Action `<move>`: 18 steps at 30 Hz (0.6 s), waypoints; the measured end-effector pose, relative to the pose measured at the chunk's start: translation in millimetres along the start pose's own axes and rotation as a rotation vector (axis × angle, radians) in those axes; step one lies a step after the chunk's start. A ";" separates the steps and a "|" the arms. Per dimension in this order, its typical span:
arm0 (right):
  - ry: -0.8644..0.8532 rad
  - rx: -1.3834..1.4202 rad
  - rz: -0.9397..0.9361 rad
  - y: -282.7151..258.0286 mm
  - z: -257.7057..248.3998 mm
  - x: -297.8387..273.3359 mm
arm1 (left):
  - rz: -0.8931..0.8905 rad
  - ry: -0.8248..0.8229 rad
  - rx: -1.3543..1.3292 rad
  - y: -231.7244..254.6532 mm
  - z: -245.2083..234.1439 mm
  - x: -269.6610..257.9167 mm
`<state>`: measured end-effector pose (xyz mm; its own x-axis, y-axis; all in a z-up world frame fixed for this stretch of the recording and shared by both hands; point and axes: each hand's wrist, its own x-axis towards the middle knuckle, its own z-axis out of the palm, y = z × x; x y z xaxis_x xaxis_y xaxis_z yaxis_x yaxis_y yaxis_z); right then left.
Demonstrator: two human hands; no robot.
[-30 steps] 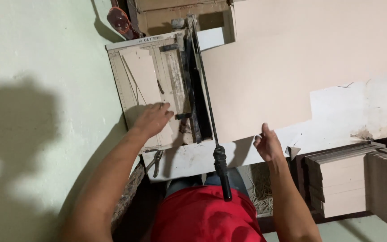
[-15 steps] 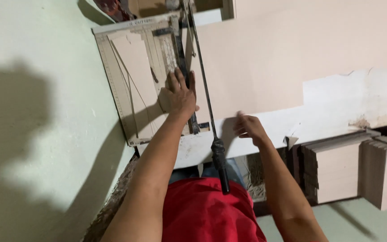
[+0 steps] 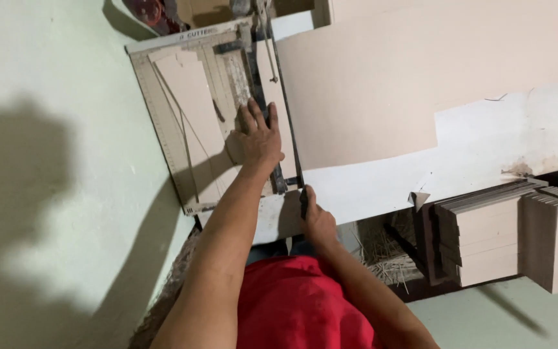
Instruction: The person stacks small rectangular paper pieces, then places a large sheet of paper on a manual paper cutter. They align the sheet and pull the cutter's lever to trim the edge. The person repeats this process with additional sheets, stacking the trimmed pieces on the table.
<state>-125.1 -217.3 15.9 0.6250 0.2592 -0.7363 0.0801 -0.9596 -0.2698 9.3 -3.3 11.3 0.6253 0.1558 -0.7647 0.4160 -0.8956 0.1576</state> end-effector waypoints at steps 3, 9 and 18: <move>-0.040 0.143 -0.014 -22.6 -57.3 -30.9 | 0.003 0.054 -0.038 0.4 -4.8 -2.5; -0.209 0.628 -0.008 -48.9 -182.9 -78.5 | 0.273 0.073 -0.053 -18.3 30.0 2.1; 0.155 1.604 0.401 93.3 -85.9 88.7 | 0.861 0.432 0.450 -73.3 77.4 -23.2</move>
<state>4.5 -293.3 -21.2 0.4813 -0.0673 -0.8739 -0.8614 0.1481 -0.4858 -86.8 26.5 -30.9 0.8106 -0.5487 -0.2047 -0.5059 -0.8321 0.2272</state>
